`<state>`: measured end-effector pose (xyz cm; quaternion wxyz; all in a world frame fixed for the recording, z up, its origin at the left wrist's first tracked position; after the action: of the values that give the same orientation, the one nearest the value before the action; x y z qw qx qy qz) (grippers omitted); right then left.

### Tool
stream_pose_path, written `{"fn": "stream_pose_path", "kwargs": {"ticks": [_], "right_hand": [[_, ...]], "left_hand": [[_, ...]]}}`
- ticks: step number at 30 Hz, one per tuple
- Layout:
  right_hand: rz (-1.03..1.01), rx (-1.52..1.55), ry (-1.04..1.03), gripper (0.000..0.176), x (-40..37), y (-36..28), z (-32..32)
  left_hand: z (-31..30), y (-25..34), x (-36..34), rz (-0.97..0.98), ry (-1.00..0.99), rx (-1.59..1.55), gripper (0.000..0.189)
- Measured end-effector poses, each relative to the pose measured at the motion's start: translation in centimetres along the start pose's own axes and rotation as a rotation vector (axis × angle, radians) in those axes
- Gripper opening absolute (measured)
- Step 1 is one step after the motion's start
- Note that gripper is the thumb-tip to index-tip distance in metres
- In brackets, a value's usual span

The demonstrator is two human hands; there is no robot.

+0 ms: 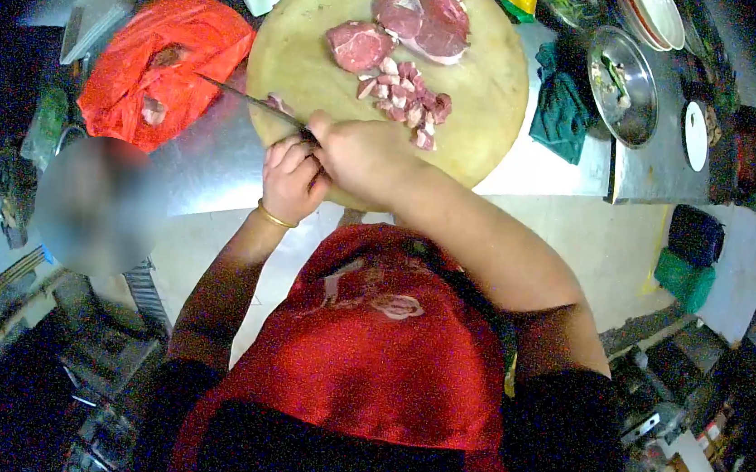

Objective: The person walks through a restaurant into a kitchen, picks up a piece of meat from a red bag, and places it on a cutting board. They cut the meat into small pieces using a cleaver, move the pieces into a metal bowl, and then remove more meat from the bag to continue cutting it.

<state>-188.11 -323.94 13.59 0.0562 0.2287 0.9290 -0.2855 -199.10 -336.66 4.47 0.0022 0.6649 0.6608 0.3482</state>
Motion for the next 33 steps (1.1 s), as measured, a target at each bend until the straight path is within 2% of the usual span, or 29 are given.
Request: {"fn": "stream_pose_path", "kwargs": {"ticks": [1, 3, 4, 5, 7, 9, 12, 13, 14, 17, 20, 21, 26, 27, 30, 33], "right_hand": [[-0.035, 0.032, 0.015, 0.022, -0.7, 0.6, -0.2], [-0.099, 0.089, 0.041, 0.025, -3.9, 4.2, -0.6], [-0.016, 0.146, -0.083, 0.029, -6.1, 6.6, -0.7], [0.015, 0.194, -0.006, 0.032, -8.5, 7.8, -1.7], [0.244, 0.228, -0.059, 0.032, -11.8, 8.9, -2.5], [0.299, 0.213, 0.039, 0.031, -12.7, 8.6, -2.5], [0.307, 0.312, 0.184, 0.033, -12.7, 7.9, -1.9], [0.306, 0.34, 0.219, 0.033, -12.7, 7.2, -1.7], [0.306, 0.366, 0.255, 0.034, -12.8, 6.5, -1.6], [0.23, 0.326, 0.183, 0.035, -13.5, 4.4, -2.8], [0.122, 0.256, 0.111, 0.032, -13.9, 3.2, -2.3], [0.125, 0.213, 0.079, 0.032, -13.9, 2.8, -1.9], [0.192, 0.111, -0.069, 0.028, -12.6, 1.7, -0.8], [0.166, 0.131, -0.009, 0.025, -11.5, 1.5, -0.6], [0.051, 0.127, 0.124, 0.025, -6.0, 2.2, 0.6], [0.117, 0.136, 0.043, 0.024, -2.9, 1.5, -0.1]], "left_hand": [[-0.2, 0.0, 0.1, 0.031, 0.007, -0.016, 0.027], [-0.7, -0.1, 0.3, -0.052, 0.01, -0.124, 0.034], [-0.8, -0.1, 0.3, -0.096, 0.005, -0.185, 0.038], [-1.1, 0.0, 0.7, -0.122, 0.016, -0.246, 0.045], [-1.8, 0.7, 2.4, -0.09, -0.077, -0.137, 0.038], [-1.4, 0.4, 3.2, -0.014, -0.143, -0.033, 0.028], [0.1, -0.3, 3.9, -0.166, -0.163, 0.168, 0.036], [0.4, -0.5, 4.2, -0.154, -0.118, 0.229, 0.048], [0.4, -0.5, 4.1, -0.191, -0.116, 0.227, 0.051], [-0.9, 0.8, 3.5, -0.304, -0.105, 0.153, 0.059], [-1.1, 0.1, 1.6, -0.331, -0.033, 0.15, 0.054], [-1.3, 0.4, 1.8, -0.374, -0.014, 0.122, 0.038], [-1.4, 0.5, 1.8, -0.34, -0.029, 0.168, 0.016], [-1.5, 0.6, 1.7, -0.347, -0.021, 0.16, 0.013], [-1.8, 1.1, 1.9, -0.291, -0.014, 0.169, 0.016], [-1.9, 0.9, 1.3, -0.317, -0.052, 0.158, 0.021]]}}
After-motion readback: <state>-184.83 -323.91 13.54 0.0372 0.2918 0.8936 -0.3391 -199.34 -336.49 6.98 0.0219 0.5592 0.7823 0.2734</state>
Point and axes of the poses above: each hand's wrist, its own x-axis towards the middle knuckle, its own z-axis out of the palm, y = z × x, the point moved 2 cm from there along x, towards the middle knuckle, and after that the axes turned 1 degree about -x, right-handed, at the moved point
